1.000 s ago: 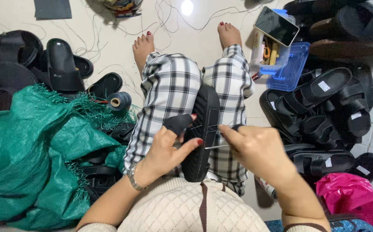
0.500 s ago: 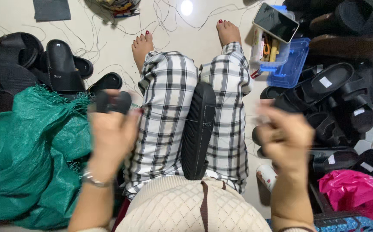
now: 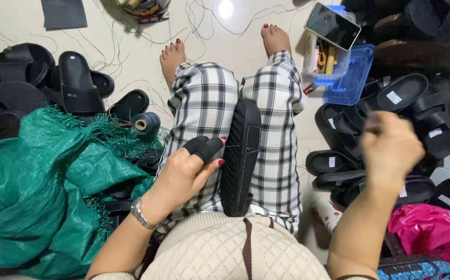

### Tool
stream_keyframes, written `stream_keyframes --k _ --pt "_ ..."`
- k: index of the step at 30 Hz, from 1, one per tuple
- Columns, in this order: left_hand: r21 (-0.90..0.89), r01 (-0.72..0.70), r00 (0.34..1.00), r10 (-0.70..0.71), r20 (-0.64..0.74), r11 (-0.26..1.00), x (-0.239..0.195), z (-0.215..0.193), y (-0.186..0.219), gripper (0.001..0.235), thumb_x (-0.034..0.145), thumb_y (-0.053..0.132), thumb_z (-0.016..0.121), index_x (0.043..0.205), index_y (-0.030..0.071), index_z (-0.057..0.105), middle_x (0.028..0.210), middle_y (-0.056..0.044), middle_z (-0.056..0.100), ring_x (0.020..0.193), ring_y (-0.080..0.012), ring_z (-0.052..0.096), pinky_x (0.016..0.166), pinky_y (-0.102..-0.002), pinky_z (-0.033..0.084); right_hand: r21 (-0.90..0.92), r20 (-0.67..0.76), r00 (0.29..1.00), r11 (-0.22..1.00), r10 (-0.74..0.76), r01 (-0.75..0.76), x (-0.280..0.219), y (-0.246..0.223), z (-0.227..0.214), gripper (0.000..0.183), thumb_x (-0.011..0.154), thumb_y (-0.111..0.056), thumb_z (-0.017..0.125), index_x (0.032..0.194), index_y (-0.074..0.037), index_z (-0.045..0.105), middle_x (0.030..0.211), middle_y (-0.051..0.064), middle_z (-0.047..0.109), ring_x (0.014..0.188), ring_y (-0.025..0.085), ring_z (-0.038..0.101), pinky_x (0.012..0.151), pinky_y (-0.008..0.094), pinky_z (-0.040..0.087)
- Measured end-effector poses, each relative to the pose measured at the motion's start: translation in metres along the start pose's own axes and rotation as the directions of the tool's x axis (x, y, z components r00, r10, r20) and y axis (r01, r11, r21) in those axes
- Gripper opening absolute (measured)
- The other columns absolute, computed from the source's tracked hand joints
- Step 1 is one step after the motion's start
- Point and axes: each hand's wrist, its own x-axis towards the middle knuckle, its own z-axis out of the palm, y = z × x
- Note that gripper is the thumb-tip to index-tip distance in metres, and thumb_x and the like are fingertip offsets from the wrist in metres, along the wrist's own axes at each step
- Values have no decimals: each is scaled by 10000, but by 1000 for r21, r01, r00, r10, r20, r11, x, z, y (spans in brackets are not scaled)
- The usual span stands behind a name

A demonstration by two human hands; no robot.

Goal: The person sits on the floor and sews a black slipper using a needle and thread. They repeatedly insert the needle into the shoe's sole and pull the thread through to stitch it. Another person is visible in the background working with other shoes.

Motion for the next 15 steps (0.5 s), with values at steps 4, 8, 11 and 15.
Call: stream_keyframes --k 4,8,11,15 --pt "7 19 1000 -19 -6 1000 0 5 2 219 914 274 757 917 55 767 711 -129 645 702 -367 691 592 -404 556 112 -105 991 991 86 -74 9 -41 -39 395 905 -6 759 1264 -166 804 1000 69 666 832 333 708 761 419 546" --pt "85 158 986 -162 34 984 -19 23 -22 412 918 416 738 721 54 730 560 -152 568 584 -397 648 503 -434 507 834 140 954 550 -265 31 9 -137 -36 528 790 -165 806 1309 -183 713 739 120 714 645 289 662 680 389 553" --pt "139 270 954 -285 99 953 -30 2 -17 474 921 478 707 693 63 712 533 -149 586 559 -393 655 496 -410 500 789 209 925 613 -317 31 20 -144 -52 135 866 -242 763 971 -165 796 535 37 574 491 247 613 512 325 509" --pt "91 319 897 -332 293 943 -27 -28 1 402 823 420 777 871 21 760 585 -267 633 617 -506 647 521 -562 461 937 173 937 345 -305 -60 27 -147 -60 79 859 -146 746 885 -171 816 694 20 639 639 197 645 625 290 526"
